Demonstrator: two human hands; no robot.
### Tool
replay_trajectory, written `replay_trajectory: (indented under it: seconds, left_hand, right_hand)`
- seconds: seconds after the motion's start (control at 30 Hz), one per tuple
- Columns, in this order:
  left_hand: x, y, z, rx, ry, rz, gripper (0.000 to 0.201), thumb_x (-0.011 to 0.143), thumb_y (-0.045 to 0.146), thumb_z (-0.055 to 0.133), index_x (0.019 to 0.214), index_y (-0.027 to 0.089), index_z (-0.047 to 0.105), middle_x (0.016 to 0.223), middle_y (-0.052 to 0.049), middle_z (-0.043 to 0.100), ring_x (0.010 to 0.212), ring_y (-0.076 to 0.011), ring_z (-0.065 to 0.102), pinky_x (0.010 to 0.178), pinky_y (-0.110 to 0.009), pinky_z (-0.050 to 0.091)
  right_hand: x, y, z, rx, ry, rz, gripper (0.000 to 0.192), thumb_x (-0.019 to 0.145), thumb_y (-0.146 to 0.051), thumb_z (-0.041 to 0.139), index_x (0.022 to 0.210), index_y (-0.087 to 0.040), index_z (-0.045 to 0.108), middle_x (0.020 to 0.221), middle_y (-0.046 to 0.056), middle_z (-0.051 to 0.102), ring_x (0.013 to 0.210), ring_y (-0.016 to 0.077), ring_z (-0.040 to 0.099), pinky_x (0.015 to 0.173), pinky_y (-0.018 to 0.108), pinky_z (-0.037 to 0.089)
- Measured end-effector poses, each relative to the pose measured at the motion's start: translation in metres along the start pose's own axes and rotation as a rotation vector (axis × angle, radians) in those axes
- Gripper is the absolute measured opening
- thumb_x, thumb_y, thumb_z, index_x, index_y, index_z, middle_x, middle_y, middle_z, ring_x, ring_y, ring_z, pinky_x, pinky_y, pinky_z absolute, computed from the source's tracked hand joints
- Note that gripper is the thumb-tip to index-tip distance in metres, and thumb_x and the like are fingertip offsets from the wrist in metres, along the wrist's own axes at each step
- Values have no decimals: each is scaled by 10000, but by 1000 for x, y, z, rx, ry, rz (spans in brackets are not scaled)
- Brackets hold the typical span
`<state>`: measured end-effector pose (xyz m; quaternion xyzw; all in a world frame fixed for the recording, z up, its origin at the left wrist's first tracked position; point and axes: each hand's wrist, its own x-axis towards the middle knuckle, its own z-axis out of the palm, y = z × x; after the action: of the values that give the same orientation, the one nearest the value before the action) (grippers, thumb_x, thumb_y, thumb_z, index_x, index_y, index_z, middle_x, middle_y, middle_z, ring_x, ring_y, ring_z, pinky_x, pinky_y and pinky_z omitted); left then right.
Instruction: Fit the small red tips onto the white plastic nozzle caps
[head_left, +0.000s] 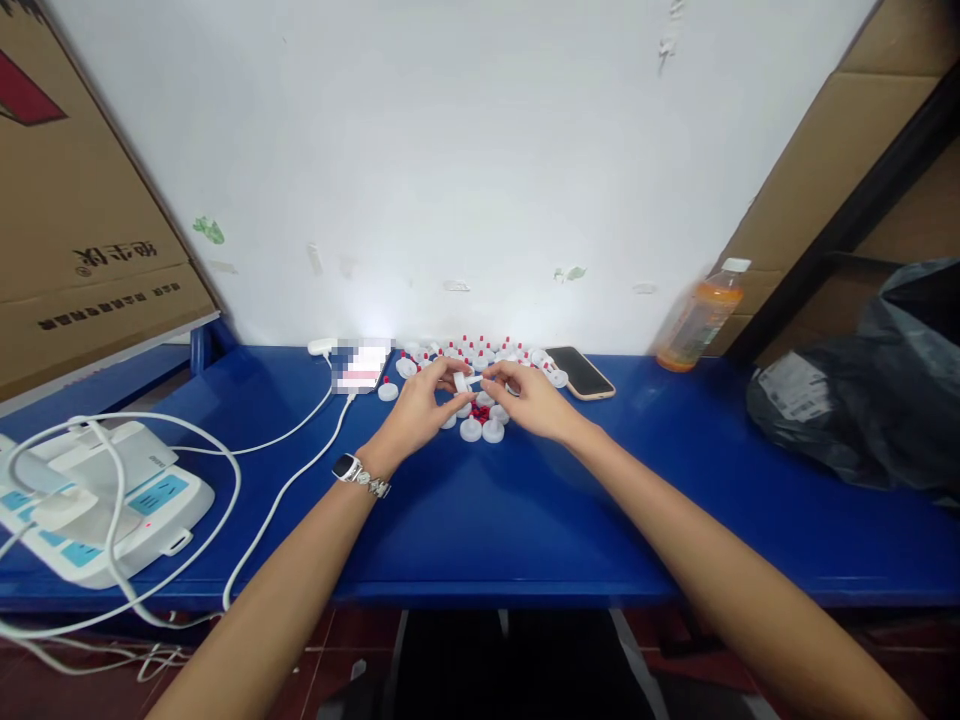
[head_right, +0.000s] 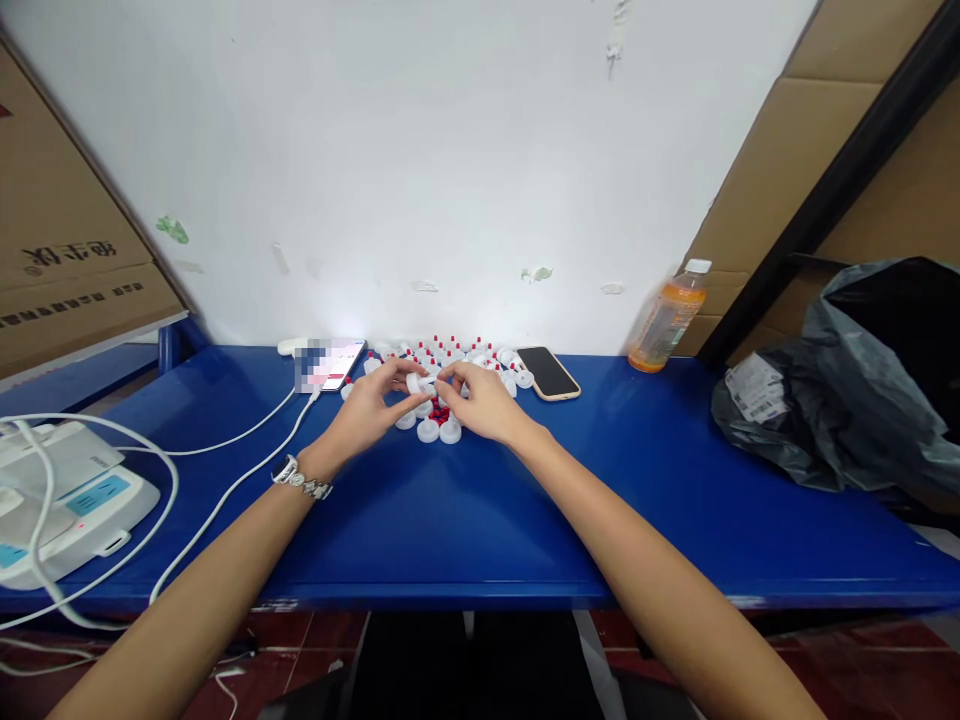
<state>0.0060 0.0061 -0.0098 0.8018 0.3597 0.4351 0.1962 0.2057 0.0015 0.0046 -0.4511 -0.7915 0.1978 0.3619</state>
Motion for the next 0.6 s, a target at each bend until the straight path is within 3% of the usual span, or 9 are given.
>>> replay_trajectory:
  seconds: [0.13, 0.23, 0.3, 0.4, 0.6]
  left_hand:
    - [1, 2, 7, -76, 19, 15, 273, 863, 281, 686, 1097, 191, 578, 1105, -70, 632, 861, -145, 661, 839, -350, 586]
    - [2, 1, 7, -129, 36, -11, 362, 847, 288, 709, 1148, 196, 530, 1172, -91, 629, 919, -158, 675, 846, -353, 595]
    - [2, -2, 3, -87, 60, -37, 396, 849, 305, 712, 1176, 199, 514, 1205, -98, 624, 947, -167, 676, 851, -358, 592]
    - [3, -10, -6, 96, 110, -51, 240, 903, 311, 635, 1099, 190, 567, 1127, -85, 641, 926, -177, 656, 833, -372, 571]
    - [1, -22, -14, 244, 80, -70, 124, 932, 265, 557, 1010, 184, 608, 1002, -64, 626, 924, -202, 614, 824, -381, 529]
  right_hand:
    - [3, -2, -3, 300, 32, 8, 285, 893, -434, 587, 985, -168, 631, 771, 22, 659, 682, 149, 580, 649, 276, 444]
    - [11, -1, -4, 353, 83, -10, 237, 850, -402, 636, 868, -166, 621, 807, 46, 689, 711, 154, 611, 650, 275, 458]
    - [19, 2, -7, 281, 128, 3, 186, 847, -347, 632, 858, -162, 636, 806, 53, 702, 722, 160, 629, 657, 277, 461]
    - [36, 10, -11, 57, 123, 37, 91, 832, -232, 616, 847, -156, 663, 786, 57, 713, 724, 162, 642, 673, 274, 458]
    - [66, 30, 1, -313, -131, 24, 82, 771, -113, 618, 767, -162, 684, 776, 54, 717, 712, 160, 624, 660, 261, 417]
